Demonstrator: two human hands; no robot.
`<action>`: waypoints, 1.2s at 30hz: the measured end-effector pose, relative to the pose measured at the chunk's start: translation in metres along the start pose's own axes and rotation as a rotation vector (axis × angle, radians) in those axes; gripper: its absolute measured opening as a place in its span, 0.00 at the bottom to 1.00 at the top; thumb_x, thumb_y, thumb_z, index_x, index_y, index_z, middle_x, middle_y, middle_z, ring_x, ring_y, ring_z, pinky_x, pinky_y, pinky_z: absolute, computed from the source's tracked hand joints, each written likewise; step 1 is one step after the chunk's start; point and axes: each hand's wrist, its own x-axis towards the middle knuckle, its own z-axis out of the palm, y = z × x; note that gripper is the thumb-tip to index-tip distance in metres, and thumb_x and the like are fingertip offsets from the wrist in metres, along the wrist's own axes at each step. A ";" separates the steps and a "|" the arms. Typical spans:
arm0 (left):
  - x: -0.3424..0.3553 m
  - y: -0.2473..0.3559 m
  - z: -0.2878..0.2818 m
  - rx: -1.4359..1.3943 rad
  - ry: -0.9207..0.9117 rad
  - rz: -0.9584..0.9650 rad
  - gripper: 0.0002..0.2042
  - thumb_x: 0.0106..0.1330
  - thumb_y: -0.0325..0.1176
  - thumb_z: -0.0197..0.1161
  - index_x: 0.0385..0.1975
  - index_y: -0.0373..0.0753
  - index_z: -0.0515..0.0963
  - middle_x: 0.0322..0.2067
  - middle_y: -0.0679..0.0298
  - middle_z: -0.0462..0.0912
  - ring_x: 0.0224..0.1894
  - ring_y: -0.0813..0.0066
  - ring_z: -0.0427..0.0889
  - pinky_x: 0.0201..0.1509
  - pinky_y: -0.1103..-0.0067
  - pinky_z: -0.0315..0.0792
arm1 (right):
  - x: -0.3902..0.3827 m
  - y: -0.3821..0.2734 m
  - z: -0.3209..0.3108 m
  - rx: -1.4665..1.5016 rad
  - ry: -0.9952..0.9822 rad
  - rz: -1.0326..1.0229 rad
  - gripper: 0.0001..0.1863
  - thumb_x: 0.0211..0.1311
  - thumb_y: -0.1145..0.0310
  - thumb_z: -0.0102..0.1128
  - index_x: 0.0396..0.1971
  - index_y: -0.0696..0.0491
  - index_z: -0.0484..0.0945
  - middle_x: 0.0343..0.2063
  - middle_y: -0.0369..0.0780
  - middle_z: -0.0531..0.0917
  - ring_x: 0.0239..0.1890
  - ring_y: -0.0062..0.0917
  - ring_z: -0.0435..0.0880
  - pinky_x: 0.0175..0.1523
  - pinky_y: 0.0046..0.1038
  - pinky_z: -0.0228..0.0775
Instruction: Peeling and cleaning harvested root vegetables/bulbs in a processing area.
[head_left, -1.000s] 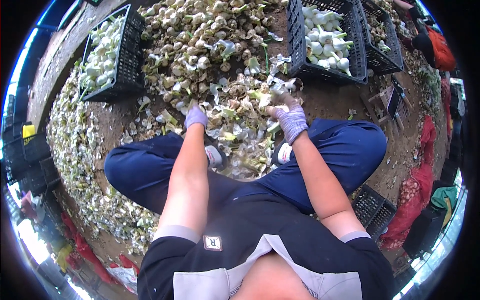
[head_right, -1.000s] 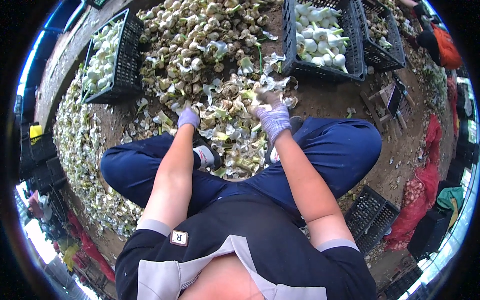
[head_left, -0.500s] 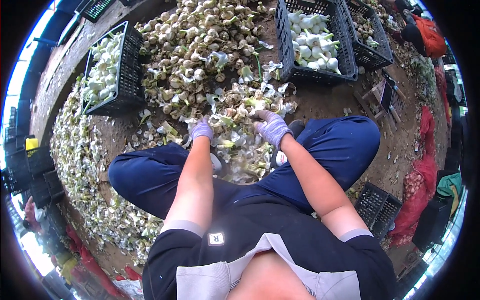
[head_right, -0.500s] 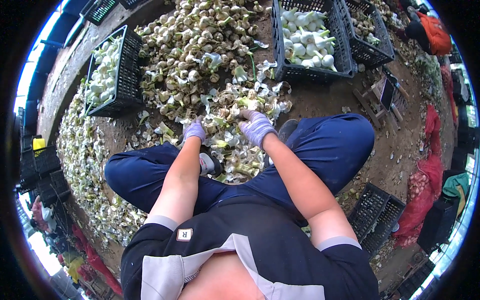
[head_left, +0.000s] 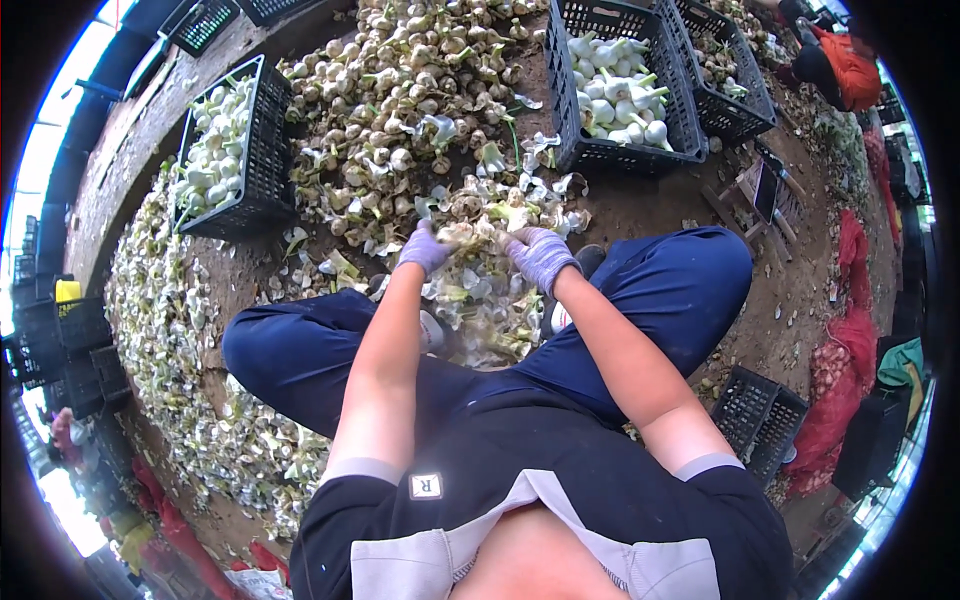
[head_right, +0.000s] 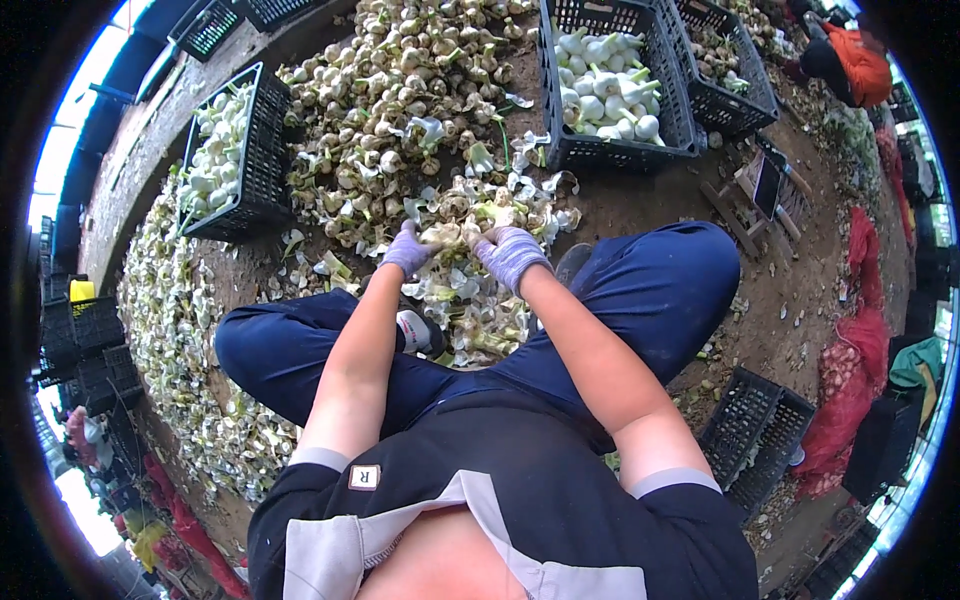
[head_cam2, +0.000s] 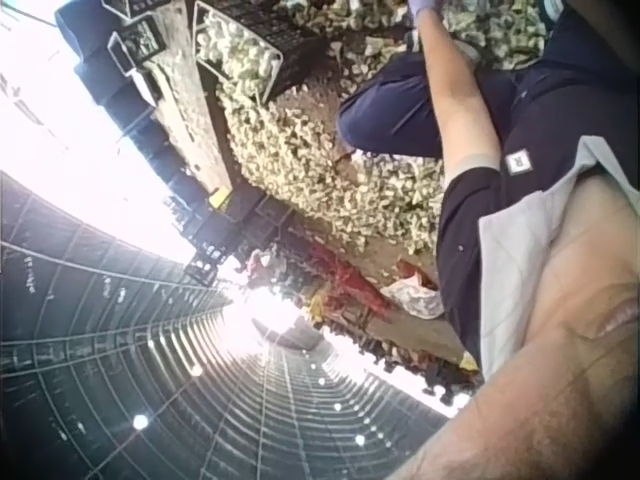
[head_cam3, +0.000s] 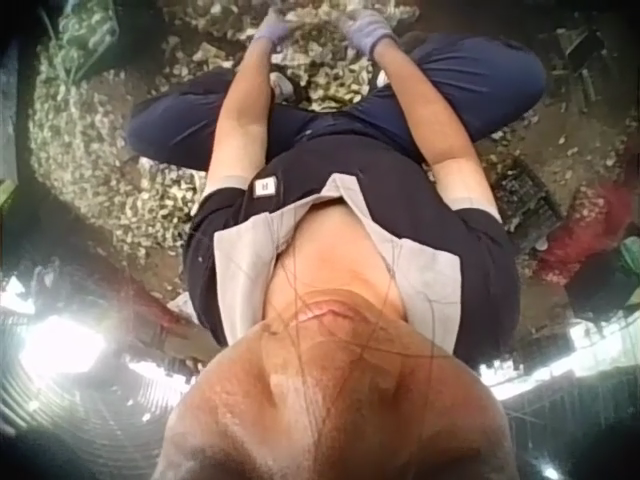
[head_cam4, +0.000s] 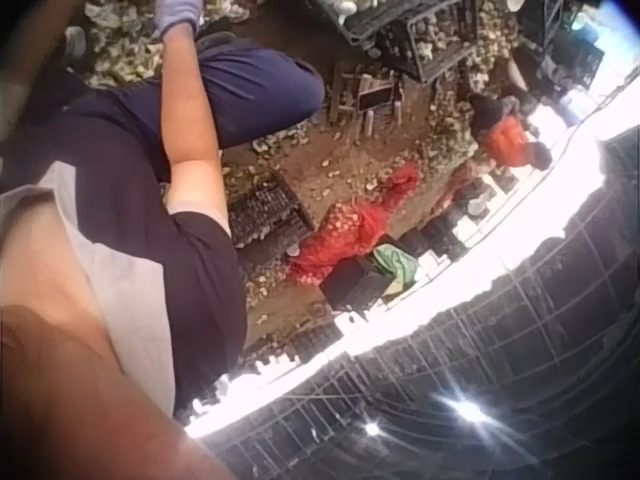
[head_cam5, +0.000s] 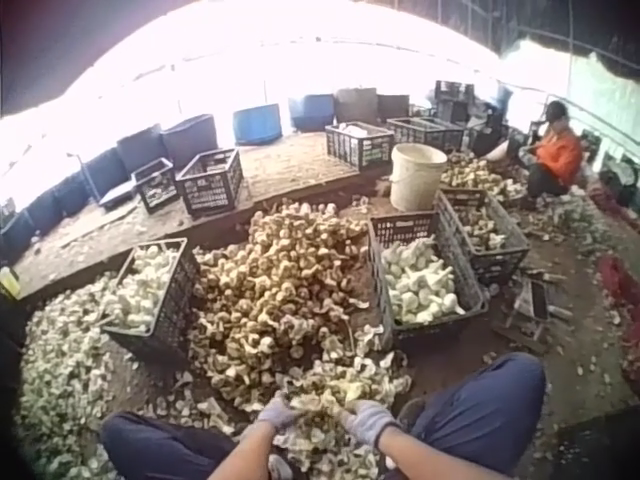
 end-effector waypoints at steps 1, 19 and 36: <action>0.003 0.004 0.002 -0.110 0.014 0.107 0.35 0.46 0.52 0.70 0.49 0.34 0.66 0.41 0.47 0.78 0.44 0.52 0.78 0.48 0.70 0.71 | 0.000 -0.003 0.000 -0.089 0.037 -0.038 0.21 0.60 0.54 0.53 0.41 0.58 0.77 0.29 0.45 0.82 0.29 0.26 0.82 0.37 0.28 0.72; -0.127 0.123 -0.108 0.384 0.076 0.501 0.20 0.48 0.29 0.61 0.45 0.47 0.75 0.40 0.55 0.79 0.43 0.54 0.78 0.48 0.69 0.72 | 0.000 -0.006 -0.003 0.579 -0.070 -0.183 0.27 0.55 0.45 0.55 0.40 0.55 0.77 0.29 0.36 0.79 0.32 0.17 0.74 0.38 0.23 0.68; -0.116 0.119 -0.063 -1.496 -0.247 0.190 0.21 0.60 0.36 0.62 0.53 0.41 0.68 0.45 0.63 0.76 0.46 0.70 0.77 0.49 0.72 0.73 | -0.015 -0.022 0.000 -0.033 0.582 -0.917 0.31 0.34 0.75 0.70 0.45 0.46 0.69 0.37 0.41 0.73 0.38 0.38 0.76 0.41 0.33 0.72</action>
